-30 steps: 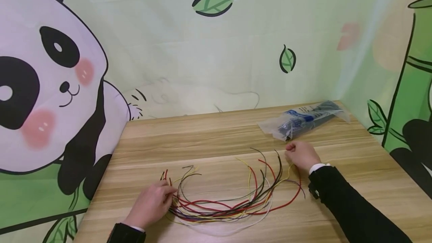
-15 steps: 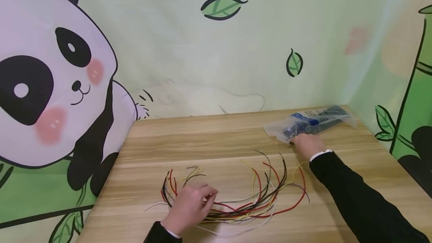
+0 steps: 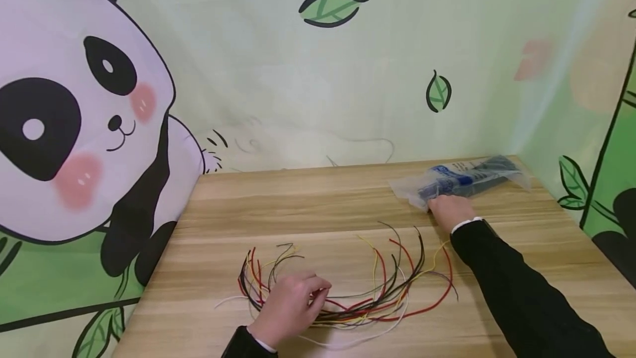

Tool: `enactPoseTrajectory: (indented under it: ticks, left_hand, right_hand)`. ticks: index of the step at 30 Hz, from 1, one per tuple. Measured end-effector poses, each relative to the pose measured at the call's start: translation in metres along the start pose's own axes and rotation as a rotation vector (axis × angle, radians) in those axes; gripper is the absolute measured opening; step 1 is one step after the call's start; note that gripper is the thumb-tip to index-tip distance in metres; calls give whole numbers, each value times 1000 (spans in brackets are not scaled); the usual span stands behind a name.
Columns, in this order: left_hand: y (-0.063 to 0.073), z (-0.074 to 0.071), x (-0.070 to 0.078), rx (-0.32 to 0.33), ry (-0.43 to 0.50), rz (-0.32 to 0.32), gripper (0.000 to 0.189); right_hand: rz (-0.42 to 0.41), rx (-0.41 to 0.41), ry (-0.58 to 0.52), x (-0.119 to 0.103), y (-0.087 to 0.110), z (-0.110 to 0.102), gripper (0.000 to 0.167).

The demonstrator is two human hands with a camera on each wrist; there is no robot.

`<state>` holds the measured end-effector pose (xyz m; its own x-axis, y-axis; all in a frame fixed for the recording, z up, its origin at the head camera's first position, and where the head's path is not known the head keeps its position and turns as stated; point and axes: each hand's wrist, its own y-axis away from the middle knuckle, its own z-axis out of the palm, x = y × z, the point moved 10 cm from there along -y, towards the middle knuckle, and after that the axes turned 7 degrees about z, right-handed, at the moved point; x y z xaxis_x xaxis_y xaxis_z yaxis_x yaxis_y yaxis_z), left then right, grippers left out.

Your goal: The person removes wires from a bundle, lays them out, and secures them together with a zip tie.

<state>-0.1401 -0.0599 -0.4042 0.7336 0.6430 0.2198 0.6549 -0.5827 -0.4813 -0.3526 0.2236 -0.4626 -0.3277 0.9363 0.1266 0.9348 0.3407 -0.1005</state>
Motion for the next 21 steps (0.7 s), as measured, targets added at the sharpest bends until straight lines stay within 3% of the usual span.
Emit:
enactPoseTrajectory:
  ticks: [10, 16, 21]
  left_hand:
    - [2, 5, -6, -19, 13, -32, 6]
    - [3, 7, -10, -19, 20, -44, 5]
    - [6, 7, -15, -27, 17, -69, 6]
  right_hand:
    - [-52, 70, -29, 3, 3, -1, 11]
    - [-112, 84, -91, 2, 7, -4, 27]
    - [-129, 122, -73, 0, 8, -10, 23]
